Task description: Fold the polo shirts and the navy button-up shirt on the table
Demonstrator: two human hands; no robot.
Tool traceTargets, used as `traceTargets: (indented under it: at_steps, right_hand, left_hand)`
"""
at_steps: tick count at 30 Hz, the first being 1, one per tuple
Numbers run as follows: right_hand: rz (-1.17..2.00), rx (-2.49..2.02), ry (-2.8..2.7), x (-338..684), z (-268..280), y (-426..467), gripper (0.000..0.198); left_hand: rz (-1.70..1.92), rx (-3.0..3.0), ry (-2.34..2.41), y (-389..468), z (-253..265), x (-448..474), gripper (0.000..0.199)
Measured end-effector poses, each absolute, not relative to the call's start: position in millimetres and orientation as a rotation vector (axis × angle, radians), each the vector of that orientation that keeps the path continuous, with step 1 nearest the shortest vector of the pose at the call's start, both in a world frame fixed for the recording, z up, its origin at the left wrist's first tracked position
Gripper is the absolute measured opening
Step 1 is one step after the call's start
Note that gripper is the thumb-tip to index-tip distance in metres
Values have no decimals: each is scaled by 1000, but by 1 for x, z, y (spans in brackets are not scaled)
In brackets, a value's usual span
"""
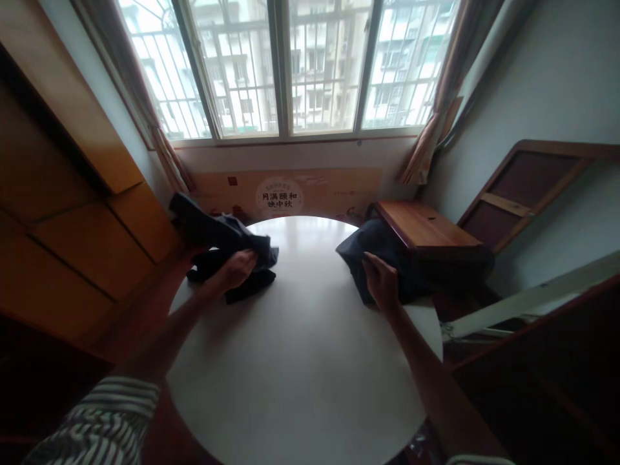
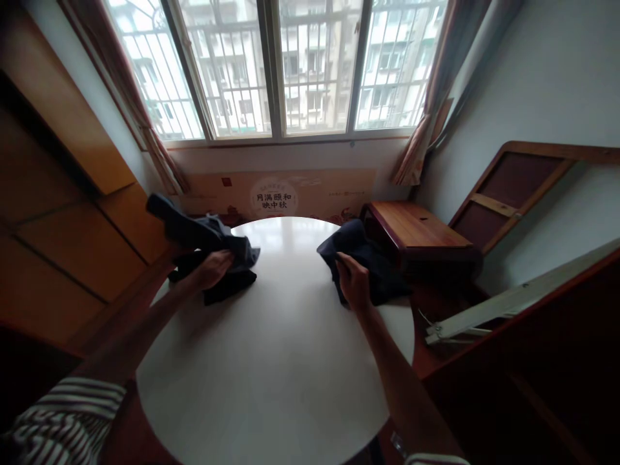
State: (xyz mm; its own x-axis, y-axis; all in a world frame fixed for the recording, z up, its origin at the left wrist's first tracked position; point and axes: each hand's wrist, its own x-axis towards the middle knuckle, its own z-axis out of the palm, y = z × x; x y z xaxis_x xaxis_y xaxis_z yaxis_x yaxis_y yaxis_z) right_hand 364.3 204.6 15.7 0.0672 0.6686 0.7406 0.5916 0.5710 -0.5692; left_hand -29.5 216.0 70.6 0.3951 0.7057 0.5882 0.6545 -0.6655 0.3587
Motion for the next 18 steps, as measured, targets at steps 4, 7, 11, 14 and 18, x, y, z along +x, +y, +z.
traceTargets:
  at_steps: [4, 7, 11, 14, 18]
  right_hand:
    - [910, -785, -2090, 332, 21, 182, 38]
    - [1279, -633, -2129, 320, 21, 174, 36]
    - [1058, -748, -1730, 328, 21, 183, 44]
    - [694, -1010, -1533, 347, 20, 195, 45]
    - [262, -1314, -1488, 371, 14, 208, 42]
  left_hand:
    - [549, 2569, 1226, 192, 41, -25, 42]
    - [685, 2504, 1454, 175, 49, -9, 40]
    - [930, 2596, 1201, 160, 48, 35, 35]
    - [763, 2767, 1022, 161, 26, 68, 50]
    - [556, 2921, 1099, 177, -7, 87, 42]
